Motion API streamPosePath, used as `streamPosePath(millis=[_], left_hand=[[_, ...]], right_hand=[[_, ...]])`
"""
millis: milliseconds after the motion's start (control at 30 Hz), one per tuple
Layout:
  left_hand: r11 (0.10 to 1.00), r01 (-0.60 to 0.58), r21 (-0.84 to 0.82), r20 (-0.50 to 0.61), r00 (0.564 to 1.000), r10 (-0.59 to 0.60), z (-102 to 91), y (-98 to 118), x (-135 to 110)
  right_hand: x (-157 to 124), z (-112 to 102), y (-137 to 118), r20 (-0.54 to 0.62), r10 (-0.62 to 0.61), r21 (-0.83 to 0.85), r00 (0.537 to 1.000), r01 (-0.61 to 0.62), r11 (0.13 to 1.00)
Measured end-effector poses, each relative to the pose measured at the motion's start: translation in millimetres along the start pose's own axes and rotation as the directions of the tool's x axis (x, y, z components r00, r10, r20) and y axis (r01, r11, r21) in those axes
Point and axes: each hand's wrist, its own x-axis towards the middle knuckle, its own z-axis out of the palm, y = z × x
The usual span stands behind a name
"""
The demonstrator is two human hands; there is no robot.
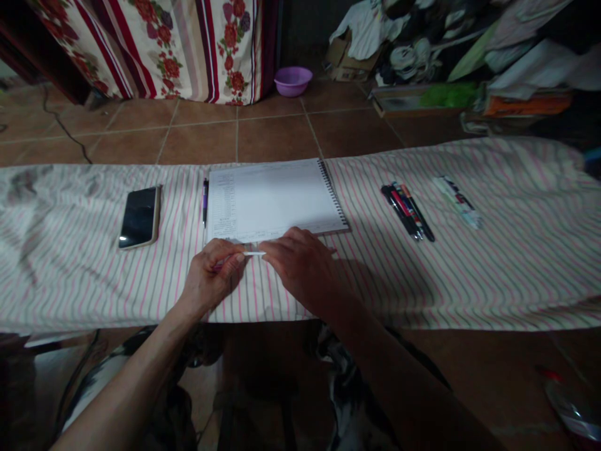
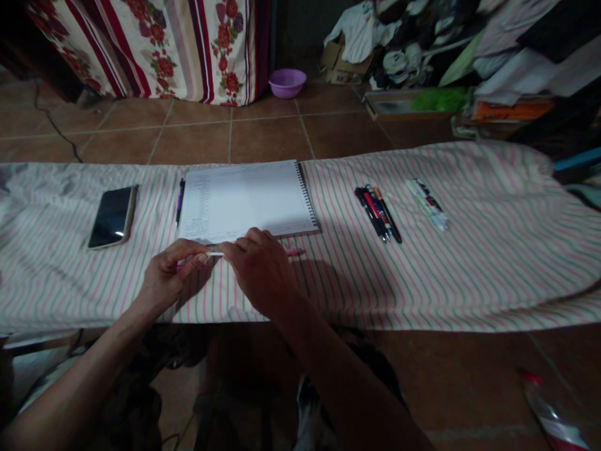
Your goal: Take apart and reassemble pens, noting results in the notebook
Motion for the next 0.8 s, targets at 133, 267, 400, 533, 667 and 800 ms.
streamPosePath(millis=[133, 267, 400, 533, 667, 800], left_hand=[[0.999, 0.018, -0.037, 0.013, 1.000, -0.018, 0.3, 2.1, -0.2], [0.999, 0.022, -0.045, -0.005, 1.000, -0.023, 0.5, 5.0, 0.1], [0.999, 0.012, -0.043, -0.006, 1.000, -0.012, 1.0, 5.4, -0.2], [0.999, 0.007, -0.035, 0.004, 1.000, -0.007, 1.4, 4.3, -0.8], [0.998, 0.004, -0.061, -0.002, 1.000, -0.004, 1.5, 4.0, -1.1], [0.997, 0.014, -0.080, 0.010, 1.000, -0.013, 1.7, 4.9, -1.2]], right_hand=[[0.1, 0.3, -1.3, -0.029, 0.001, 0.016, 1.000, -0.001, 1.000], [0.5, -0.7, -2.7, -0.012, 0.006, -0.002, 1.000, -0.006, 1.000], [0.6, 0.2, -2.4, -0.014, 0.008, -0.004, 1.000, -0.008, 1.000], [1.3, 0.1, -3.9, -0.008, 0.025, -0.021, 1.000, -0.025, 0.999], [1.7, -1.2, -5.5, -0.001, 0.045, -0.033, 0.999, -0.045, 0.998], [1.1, -0.1, -4.9, 0.008, 0.048, -0.034, 0.999, -0.048, 0.998]])
